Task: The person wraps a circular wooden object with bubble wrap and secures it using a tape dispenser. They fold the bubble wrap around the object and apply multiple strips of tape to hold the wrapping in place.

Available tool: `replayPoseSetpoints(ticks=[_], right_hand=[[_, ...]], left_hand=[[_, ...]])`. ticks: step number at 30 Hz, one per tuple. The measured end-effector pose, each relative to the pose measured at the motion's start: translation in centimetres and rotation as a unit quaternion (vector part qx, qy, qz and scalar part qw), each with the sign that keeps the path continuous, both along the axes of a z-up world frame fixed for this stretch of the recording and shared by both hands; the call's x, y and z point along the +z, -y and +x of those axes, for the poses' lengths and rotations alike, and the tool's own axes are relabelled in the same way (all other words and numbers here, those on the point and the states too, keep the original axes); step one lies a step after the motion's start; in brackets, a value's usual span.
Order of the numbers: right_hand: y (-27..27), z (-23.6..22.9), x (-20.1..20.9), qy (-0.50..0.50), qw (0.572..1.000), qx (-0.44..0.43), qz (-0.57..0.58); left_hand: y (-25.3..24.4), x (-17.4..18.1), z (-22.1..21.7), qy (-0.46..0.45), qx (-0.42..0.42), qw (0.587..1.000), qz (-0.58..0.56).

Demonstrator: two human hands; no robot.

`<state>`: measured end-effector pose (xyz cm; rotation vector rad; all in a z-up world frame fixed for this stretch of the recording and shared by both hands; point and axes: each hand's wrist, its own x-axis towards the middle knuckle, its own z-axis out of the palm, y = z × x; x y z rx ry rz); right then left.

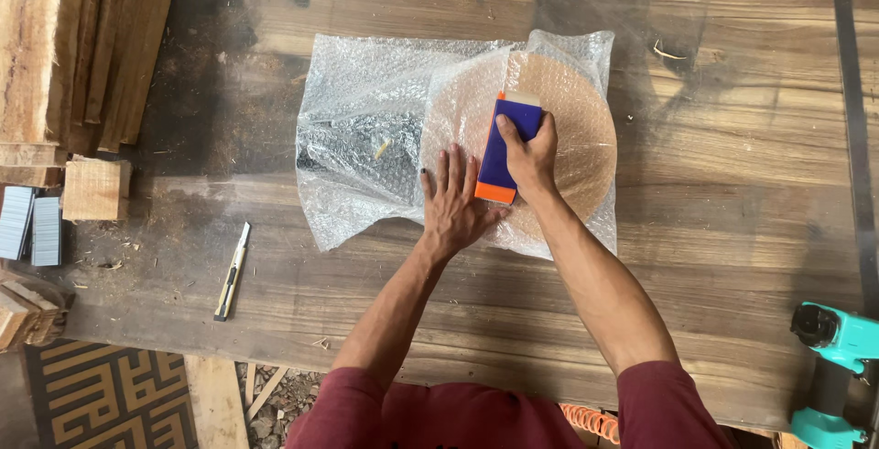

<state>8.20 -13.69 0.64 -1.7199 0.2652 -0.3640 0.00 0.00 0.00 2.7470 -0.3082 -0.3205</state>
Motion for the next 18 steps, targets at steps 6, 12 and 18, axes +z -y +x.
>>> replayPoseSetpoints(ticks=[6, 12, 18], right_hand=[[0.0, -0.5, 0.1, 0.006, 1.0, 0.001, -0.013], [-0.9, 0.4, 2.4, -0.038, 0.998, 0.036, 0.024], [-1.2, 2.2, 2.5, -0.058, 0.994, 0.026, 0.09]], left_hand=[[-0.4, 0.6, 0.5, 0.005, -0.014, 1.0, 0.01], [-0.7, 1.1, 2.2, -0.018, -0.034, 0.998, 0.046], [-0.9, 1.5, 2.5, -0.033, -0.039, 0.998, 0.043]])
